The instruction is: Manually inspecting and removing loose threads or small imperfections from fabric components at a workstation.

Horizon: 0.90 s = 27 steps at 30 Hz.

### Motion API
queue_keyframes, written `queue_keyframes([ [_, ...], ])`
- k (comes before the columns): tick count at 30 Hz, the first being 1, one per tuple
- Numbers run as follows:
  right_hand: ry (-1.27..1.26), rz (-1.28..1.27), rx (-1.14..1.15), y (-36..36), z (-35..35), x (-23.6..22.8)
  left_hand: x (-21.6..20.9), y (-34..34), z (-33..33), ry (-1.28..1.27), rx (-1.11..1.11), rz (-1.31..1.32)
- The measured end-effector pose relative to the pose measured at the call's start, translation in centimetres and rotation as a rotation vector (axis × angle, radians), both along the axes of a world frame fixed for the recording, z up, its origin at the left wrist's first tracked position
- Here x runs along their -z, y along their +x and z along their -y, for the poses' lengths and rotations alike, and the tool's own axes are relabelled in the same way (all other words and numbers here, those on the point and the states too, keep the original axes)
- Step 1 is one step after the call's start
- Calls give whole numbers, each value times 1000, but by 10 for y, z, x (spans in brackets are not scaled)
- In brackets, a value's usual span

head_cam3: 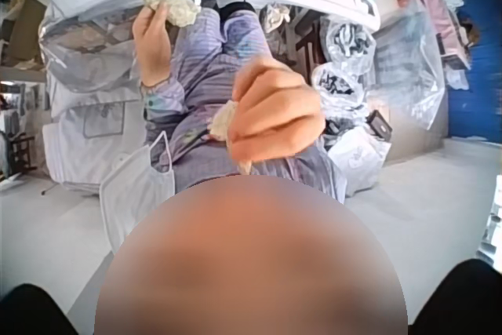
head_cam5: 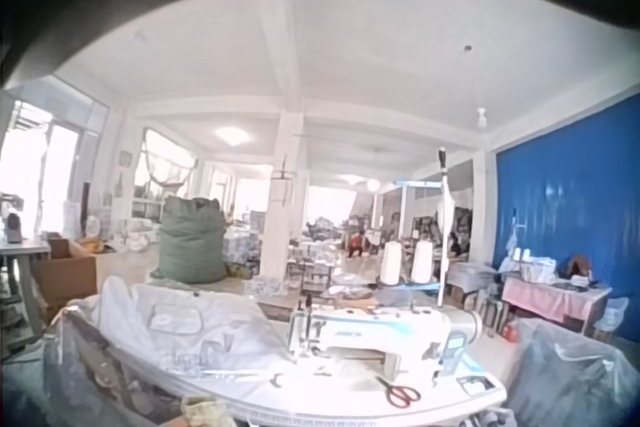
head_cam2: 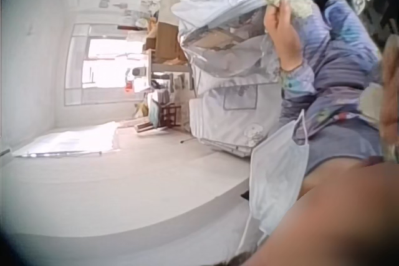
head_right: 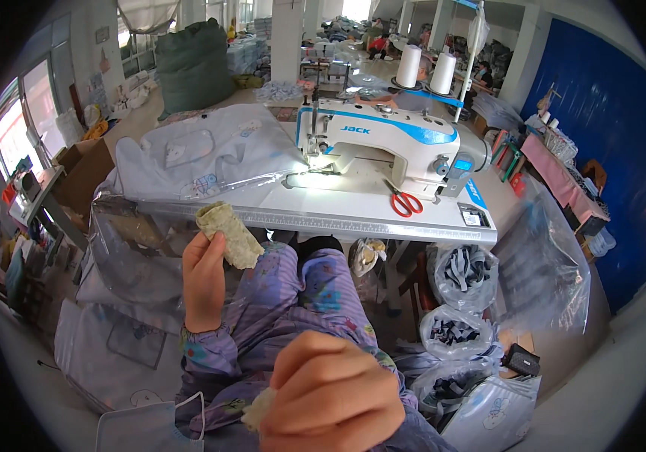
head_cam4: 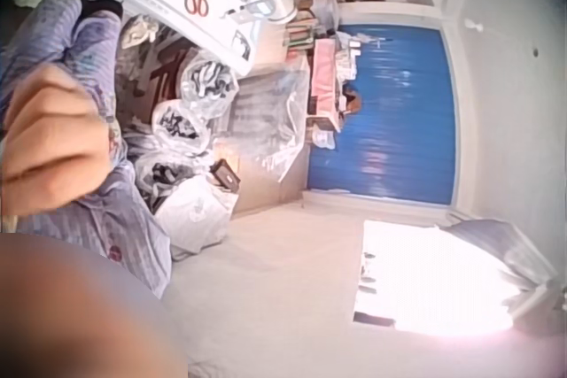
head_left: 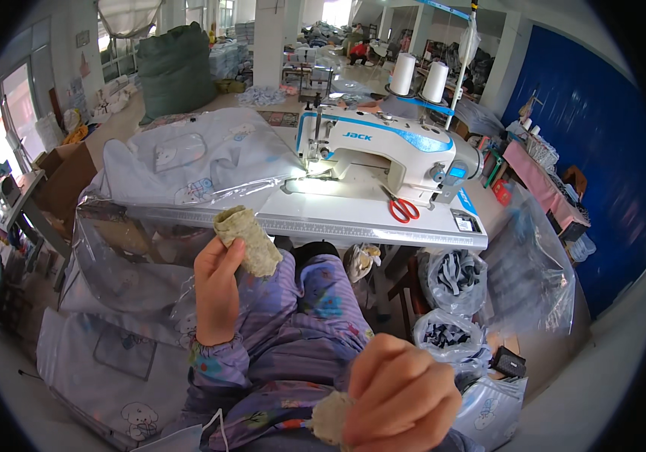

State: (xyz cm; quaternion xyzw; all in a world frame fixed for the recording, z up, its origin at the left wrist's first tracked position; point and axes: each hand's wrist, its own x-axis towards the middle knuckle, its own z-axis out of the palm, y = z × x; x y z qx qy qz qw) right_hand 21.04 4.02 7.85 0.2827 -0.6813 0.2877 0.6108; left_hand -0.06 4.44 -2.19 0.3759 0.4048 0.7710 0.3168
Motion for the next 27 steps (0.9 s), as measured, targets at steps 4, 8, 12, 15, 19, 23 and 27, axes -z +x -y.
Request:
queue_keyframes([
  [4, -33, -61, 67, 8, 12, 1, 0, 2, 1, 20, -26, 17],
  [8, -105, -46, 13, 4, 8, 1, 2, 1, 0, 5, -42, 26],
  [12, -19, 79, -75, 3, -12, 1, 3, -2, 1, 17, -1, 26],
  [15, -50, 1, -86, -2, -12, 6, 4, -1, 0, 9, -23, -3],
  [19, -48, 11, -80, -2, -7, 4, 0, 1, 2, 8, -47, -21],
  [23, -99, -59, -77, -5, -2, 7, 3, -2, 2, 5, -20, -43],
  [27, -51, -37, -64, -3, -5, 3, -3, 4, 1, 10, -44, -52],
])
